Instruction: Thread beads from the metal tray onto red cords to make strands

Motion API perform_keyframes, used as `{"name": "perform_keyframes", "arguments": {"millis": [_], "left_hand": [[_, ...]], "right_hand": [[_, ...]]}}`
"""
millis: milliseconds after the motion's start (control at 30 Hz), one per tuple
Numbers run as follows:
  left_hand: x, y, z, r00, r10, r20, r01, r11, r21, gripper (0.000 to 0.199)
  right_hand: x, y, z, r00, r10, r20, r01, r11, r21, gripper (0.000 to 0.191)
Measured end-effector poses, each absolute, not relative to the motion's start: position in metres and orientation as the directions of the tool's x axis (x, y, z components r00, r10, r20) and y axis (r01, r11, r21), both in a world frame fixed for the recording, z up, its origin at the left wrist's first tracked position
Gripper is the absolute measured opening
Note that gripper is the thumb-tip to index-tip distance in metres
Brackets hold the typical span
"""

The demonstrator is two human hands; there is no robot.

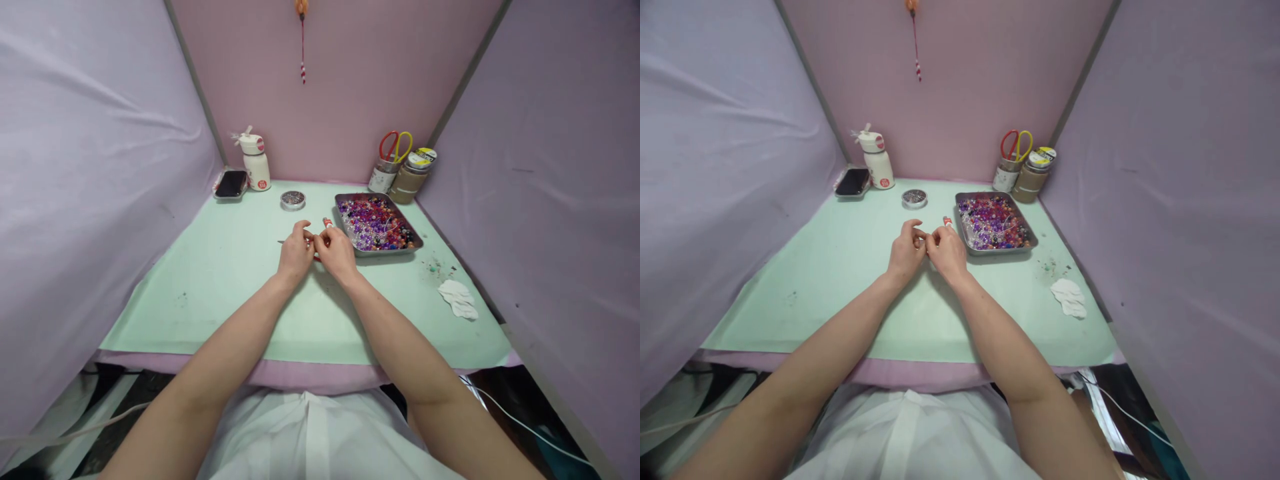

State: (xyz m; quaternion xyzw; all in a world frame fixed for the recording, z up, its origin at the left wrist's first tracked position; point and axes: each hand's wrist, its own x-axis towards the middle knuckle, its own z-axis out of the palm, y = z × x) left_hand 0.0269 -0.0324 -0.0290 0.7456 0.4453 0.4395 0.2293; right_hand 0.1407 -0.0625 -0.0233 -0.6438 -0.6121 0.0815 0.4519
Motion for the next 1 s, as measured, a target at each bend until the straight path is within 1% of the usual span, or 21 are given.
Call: {"name": "perform_keyframes", "arguments": {"millis": [67,300,433,600,767,1000], "left_hand": [[0.0267,-0.0324,-0.0285,0.193,0.875,0.445,0.444,-0.482,0.755,0.043],[0.0263,-0.0308,-0.0264,0.114,0.914,0.390,0.378,-0.403,0.833,0.040],[0.0264,-0.0277,-0.0281,0.095,0.931,0.354,0.288,-0.366,0.885,0.040],[0.0270,-0.0253,-0.0299,0.096,0.948,0.305,0.196,-0.318,0.927,0.040],[0.0278,-0.0247,-0.0303,0.103,0.954,0.282,0.146,-0.295,0.944,0.039],[0.0295,-0.0229,-0.0309,0.139,0.963,0.229,0.026,-0.235,0.972,0.039]], "right_hand": [[0.1417,-0.0608,-0.0258,0.226,0.858,0.461,0.695,0.189,-0.694,0.018],[0.1433,-0.0574,-0.0277,0.196,0.883,0.426,0.608,0.232,-0.759,0.017],[0.1440,-0.0568,-0.0278,0.201,0.889,0.412,0.593,0.224,-0.773,0.016],[0.1457,-0.0561,-0.0282,0.213,0.882,0.420,0.588,0.228,-0.776,0.013],[0.1460,-0.0573,-0.0260,0.237,0.879,0.414,0.584,0.212,-0.784,0.010],[0.1475,-0.0579,-0.0227,0.247,0.883,0.399,0.578,0.196,-0.792,0.010]]}}
